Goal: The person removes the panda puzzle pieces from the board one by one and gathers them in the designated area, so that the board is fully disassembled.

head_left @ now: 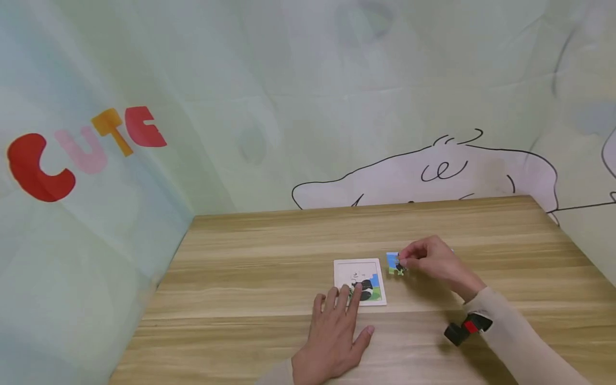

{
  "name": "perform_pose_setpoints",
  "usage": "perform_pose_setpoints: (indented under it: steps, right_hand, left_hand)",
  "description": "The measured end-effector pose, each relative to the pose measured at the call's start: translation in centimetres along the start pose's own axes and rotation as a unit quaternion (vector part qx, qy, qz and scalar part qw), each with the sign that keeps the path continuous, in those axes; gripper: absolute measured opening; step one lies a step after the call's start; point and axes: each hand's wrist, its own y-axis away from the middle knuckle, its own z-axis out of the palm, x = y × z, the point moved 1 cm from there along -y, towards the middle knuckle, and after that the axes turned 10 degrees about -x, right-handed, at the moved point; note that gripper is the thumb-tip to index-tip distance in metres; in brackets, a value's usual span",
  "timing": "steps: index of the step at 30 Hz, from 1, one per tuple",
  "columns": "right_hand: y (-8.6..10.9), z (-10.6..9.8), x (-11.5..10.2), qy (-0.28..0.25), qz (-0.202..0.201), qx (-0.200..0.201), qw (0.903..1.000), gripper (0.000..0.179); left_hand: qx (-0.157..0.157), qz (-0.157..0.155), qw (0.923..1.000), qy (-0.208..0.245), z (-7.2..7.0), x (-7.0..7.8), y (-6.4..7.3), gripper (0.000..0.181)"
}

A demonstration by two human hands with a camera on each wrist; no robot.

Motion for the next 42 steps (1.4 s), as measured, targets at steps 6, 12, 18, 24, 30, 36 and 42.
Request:
perform_pose_setpoints:
  steps: [6, 12, 18, 24, 30, 36, 42]
  right_hand:
    - [0.4, 0.2, 1.2, 0.014, -0.021, -0.026, 0.9994, 0.009]
    - [0.4, 0.9, 1.4, 0.082, -0.036, -0.003, 0.9960, 0.005]
    - [0.3, 1.6, 1.4, 0.127, -0.038, 0.020, 0.9909, 0.005]
    - [0.1, 2.0, 1.4, 0.143, -0.053, 0.034, 0.9877, 0.007]
    - [-0.3, 2.7, 0.5, 0.156, -0.077, 0.044, 0.9838, 0.007]
    - [-1.3, 4.1, -1.1, 0.134, -0.097, 0.019, 0.9860, 0.008]
    - [-2.2, 5.5, -2.5, 0.154, -0.126, -0.014, 0.9799, 0.017]
  left_hand:
    - [-0.006, -0.008, 1.0000, -0.002, -0.1, 0.0, 0.0, 0.076]
    - [0.003, -0.005, 1.0000, 0.001, 0.0, 0.1, -0.1, 0.076]
    - [0.009, -0.001, 1.0000, -0.003, 0.1, 0.1, -0.1, 0.075]
    - [0.013, -0.001, 0.9999, -0.003, 0.2, 0.0, -0.2, 0.075]
    - [0.004, -0.002, 1.0000, 0.005, 0.2, 0.0, -0.1, 0.074]
    - [0.003, -0.003, 1.0000, -0.002, 0.2, -0.1, -0.2, 0.070]
    - [0.007, -0.002, 1.0000, -0.004, 0.2, -0.1, -0.1, 0.066]
